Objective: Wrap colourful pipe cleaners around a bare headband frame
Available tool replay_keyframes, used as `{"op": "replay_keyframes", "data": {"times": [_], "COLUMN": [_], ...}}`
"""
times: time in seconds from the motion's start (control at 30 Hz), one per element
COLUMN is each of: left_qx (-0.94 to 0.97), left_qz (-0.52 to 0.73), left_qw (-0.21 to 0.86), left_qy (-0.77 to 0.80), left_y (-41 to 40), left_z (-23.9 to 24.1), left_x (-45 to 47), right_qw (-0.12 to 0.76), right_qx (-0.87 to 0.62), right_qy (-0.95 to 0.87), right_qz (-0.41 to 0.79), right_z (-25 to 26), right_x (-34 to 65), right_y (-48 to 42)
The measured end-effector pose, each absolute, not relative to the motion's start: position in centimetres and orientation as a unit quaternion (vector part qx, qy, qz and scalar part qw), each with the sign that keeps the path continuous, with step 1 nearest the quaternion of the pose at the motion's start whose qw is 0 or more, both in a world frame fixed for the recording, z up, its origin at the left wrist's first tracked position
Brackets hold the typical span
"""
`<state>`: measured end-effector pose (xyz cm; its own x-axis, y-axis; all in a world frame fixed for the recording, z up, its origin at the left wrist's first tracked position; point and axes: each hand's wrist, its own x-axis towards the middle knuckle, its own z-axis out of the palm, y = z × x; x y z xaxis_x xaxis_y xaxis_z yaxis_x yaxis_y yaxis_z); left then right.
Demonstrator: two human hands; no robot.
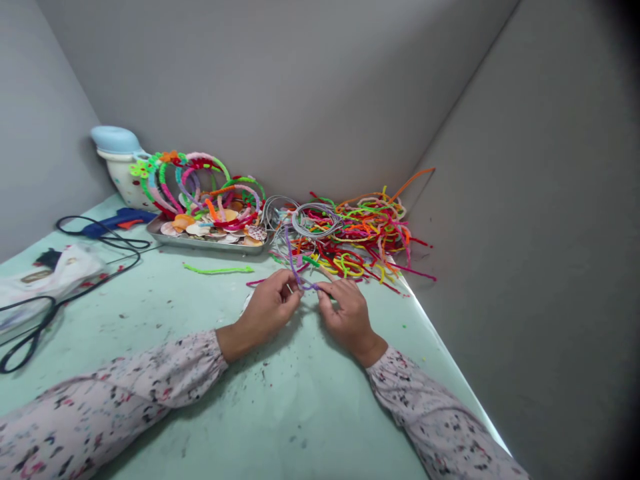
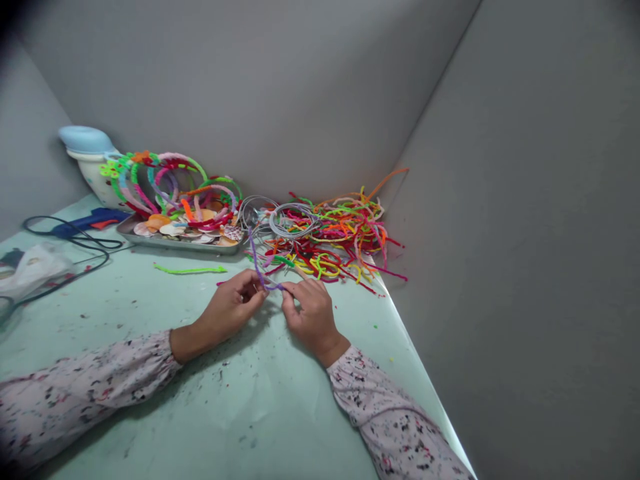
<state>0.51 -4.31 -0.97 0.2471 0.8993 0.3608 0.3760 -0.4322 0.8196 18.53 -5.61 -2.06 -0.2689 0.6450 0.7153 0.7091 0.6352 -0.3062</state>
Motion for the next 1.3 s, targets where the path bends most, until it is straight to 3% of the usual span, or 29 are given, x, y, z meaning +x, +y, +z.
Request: {"op": "replay_keyframes", "data": {"times": [0.13, 0.4, 1.3], "left_qx": [0.753, 0.781, 0.752], "left_qz": [0.460, 0.441, 0.440], "left_qw": [0.236, 0.202, 0.240], "left_qy": [0.408, 0.393, 0.427], "left_y": [-4.47, -4.17, -4.63], "left_z": [-0.51, -0.89, -0.31], "left_x": [0.41, 0.18, 0.30], "right_qw": [0.435, 0.430, 0.390], "right_qx": [-0.411, -0.404, -0.395], "right_qy": [-0.801, -0.807, -0.831], "right_qz": [-0.024, -0.021, -0.046], "right_z": [-2.02, -2.05, -1.89], "right_x": [18.54, 18.52, 18.58], "right_y": [-5.70, -5.61, -5.61]}}
